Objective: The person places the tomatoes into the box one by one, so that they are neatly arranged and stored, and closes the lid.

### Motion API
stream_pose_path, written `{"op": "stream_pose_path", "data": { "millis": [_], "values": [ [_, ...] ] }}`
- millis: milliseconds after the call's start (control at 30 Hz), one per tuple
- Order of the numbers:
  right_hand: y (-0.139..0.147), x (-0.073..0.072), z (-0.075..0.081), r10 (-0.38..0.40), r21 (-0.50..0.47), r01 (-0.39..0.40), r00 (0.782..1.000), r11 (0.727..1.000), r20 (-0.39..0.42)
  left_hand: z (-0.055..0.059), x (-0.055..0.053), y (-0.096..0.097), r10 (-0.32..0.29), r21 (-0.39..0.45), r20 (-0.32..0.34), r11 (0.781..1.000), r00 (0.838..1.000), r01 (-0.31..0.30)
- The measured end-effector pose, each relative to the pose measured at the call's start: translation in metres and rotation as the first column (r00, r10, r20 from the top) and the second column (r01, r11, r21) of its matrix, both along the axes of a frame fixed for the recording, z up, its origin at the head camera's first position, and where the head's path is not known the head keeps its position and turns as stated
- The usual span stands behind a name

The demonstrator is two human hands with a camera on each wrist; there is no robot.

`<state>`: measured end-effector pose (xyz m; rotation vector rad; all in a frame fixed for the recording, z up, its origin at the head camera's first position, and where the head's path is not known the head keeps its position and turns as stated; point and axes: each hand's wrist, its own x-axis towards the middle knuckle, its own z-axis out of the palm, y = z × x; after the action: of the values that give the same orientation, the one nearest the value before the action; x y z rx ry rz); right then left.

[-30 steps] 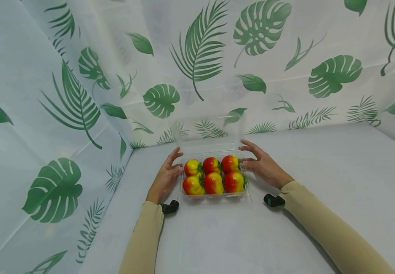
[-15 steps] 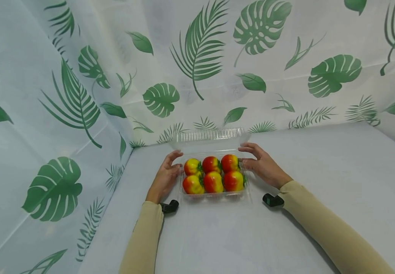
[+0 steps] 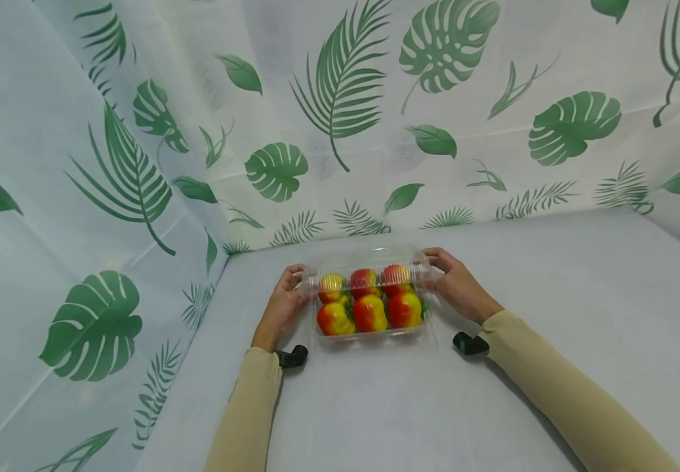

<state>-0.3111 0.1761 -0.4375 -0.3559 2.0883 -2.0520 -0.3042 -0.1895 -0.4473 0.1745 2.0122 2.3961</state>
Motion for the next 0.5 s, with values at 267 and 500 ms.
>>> {"op": "stream_pose_path", "data": {
  "millis": [267,500],
  "values": [
    [0.001,0.003,-0.001,-0.039,0.076,0.038,0.999,0.996,0.005,0.0,0.002,-0.004,0.029,-0.165,0.013,0.986,0.999,-0.027],
    [0.002,0.005,0.0,-0.039,0.06,0.04,0.999,0.997,-0.01,0.007,0.014,-0.008,0.011,-0.287,0.023,0.958,1.0,-0.004]
  ]
}}
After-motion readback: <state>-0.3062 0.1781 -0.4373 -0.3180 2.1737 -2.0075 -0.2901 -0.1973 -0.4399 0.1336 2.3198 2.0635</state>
